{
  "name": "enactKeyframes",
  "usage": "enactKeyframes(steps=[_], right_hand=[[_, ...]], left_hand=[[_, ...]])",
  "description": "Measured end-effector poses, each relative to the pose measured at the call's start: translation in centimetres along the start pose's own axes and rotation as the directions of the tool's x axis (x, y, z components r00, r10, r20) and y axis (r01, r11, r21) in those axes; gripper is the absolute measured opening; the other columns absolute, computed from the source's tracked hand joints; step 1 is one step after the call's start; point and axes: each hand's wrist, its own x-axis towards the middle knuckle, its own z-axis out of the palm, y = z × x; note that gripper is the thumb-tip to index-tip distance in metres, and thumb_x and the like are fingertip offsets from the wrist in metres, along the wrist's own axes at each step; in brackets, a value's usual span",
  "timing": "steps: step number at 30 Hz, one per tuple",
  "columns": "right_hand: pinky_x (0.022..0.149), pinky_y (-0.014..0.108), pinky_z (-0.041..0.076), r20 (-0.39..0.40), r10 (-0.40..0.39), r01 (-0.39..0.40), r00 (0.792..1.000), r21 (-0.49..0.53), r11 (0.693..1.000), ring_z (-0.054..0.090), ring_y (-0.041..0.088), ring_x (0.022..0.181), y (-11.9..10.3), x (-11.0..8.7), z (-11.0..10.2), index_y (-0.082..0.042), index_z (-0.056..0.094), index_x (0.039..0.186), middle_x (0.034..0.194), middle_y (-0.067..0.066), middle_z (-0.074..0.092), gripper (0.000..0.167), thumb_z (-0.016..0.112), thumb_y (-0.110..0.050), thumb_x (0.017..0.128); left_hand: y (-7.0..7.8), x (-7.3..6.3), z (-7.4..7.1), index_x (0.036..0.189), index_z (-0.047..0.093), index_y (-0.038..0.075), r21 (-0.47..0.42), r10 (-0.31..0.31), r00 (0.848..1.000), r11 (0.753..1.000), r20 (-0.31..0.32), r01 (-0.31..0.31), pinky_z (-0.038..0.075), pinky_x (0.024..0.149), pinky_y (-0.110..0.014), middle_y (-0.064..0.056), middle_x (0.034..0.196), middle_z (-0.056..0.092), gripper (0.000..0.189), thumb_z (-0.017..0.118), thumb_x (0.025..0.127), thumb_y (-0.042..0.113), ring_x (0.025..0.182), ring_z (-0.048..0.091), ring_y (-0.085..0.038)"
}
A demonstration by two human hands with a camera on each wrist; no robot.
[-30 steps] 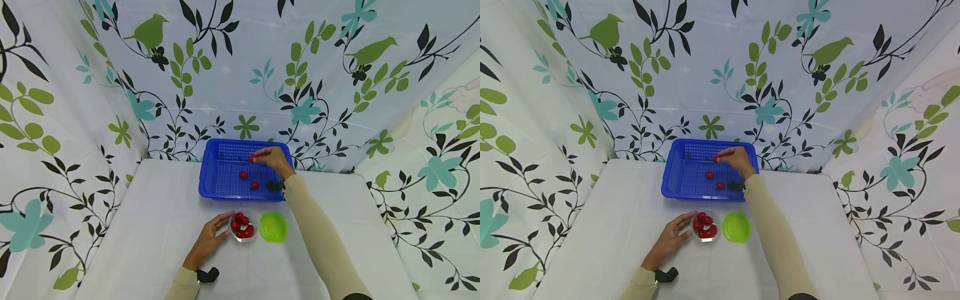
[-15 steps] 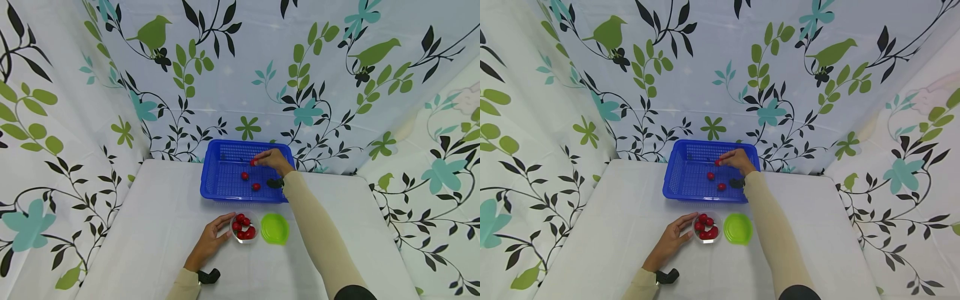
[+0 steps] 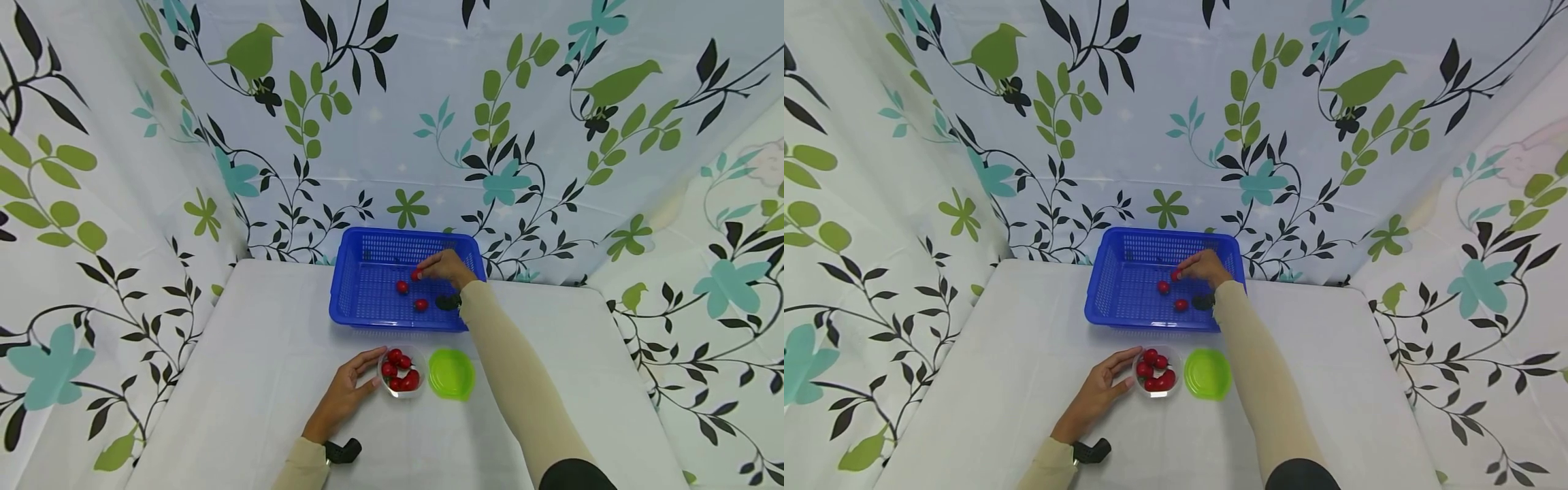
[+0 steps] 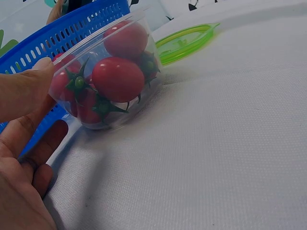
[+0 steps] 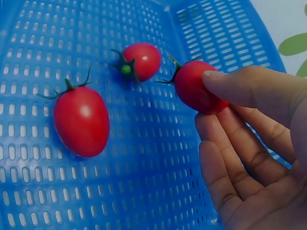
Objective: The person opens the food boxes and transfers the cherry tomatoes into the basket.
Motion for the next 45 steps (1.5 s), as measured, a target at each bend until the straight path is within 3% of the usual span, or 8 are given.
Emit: enactKeyframes(steps=[13, 22, 36, 40, 45], right_hand=[[0.122, 0.053, 0.042, -0.006, 0.132, -0.132, 0.991, -0.115, 0.985, 0.061, 0.031, 0.127, 1.1, 1.5, 0.4, -0.010, 0.085, 0.098, 0.124, 0.012, 0.075, 0.011, 0.085, -0.004, 0.088], [0.120, 0.051, 0.045, -0.017, 0.081, -0.082, 0.997, -0.166, 0.983, 0.065, 0.030, 0.119, 0.8, 0.9, 0.9, -0.005, 0.084, 0.102, 0.121, 0.013, 0.076, 0.017, 0.084, 0.002, 0.086], [0.119, 0.053, 0.046, -0.052, 0.063, -0.073, 0.997, -0.224, 0.972, 0.067, 0.033, 0.121, 0.6, 0.8, 1.2, -0.006, 0.083, 0.102, 0.117, 0.014, 0.078, 0.018, 0.082, 0.002, 0.087], [0.118, 0.054, 0.047, -0.074, 0.011, -0.029, 0.997, -0.245, 0.969, 0.067, 0.034, 0.123, -0.2, 0.3, 1.1, -0.005, 0.082, 0.107, 0.118, 0.013, 0.078, 0.021, 0.079, 0.002, 0.088], [0.111, 0.051, 0.053, -0.081, -0.117, 0.092, 0.990, -0.262, 0.961, 0.071, 0.033, 0.118, -2.0, -0.9, 1.1, -0.005, 0.081, 0.112, 0.118, 0.013, 0.079, 0.023, 0.079, 0.001, 0.090]], left_hand=[[-0.1, 0.0, 0.2, 0.157, 0.050, 0.018, -0.008, 0.000, 1.000, 1.000, 0.009, 0.000, 0.030, 0.122, -0.012, -0.005, 0.166, 0.049, 0.055, 0.065, 0.105, 0.009, 0.158, 0.039, -0.026], [0.3, 0.0, 0.3, 0.158, 0.050, 0.019, -0.006, -0.013, 1.000, 1.000, 0.009, 0.013, 0.029, 0.122, -0.011, -0.003, 0.166, 0.049, 0.055, 0.065, 0.106, 0.011, 0.159, 0.038, -0.026], [0.2, 0.0, 0.2, 0.158, 0.050, 0.018, -0.004, 0.004, 1.000, 1.000, 0.009, -0.004, 0.030, 0.122, -0.012, -0.003, 0.166, 0.048, 0.055, 0.064, 0.106, 0.010, 0.159, 0.038, -0.027], [0.1, 0.0, 0.1, 0.158, 0.050, 0.018, -0.003, -0.003, 1.000, 1.000, 0.004, 0.003, 0.030, 0.122, -0.012, -0.004, 0.166, 0.049, 0.055, 0.064, 0.106, 0.010, 0.158, 0.039, -0.027], [0.2, 0.0, 0.0, 0.157, 0.050, 0.016, 0.011, 0.007, 1.000, 1.000, 0.000, -0.007, 0.030, 0.122, -0.012, -0.006, 0.166, 0.049, 0.054, 0.064, 0.105, 0.008, 0.157, 0.040, -0.026]])
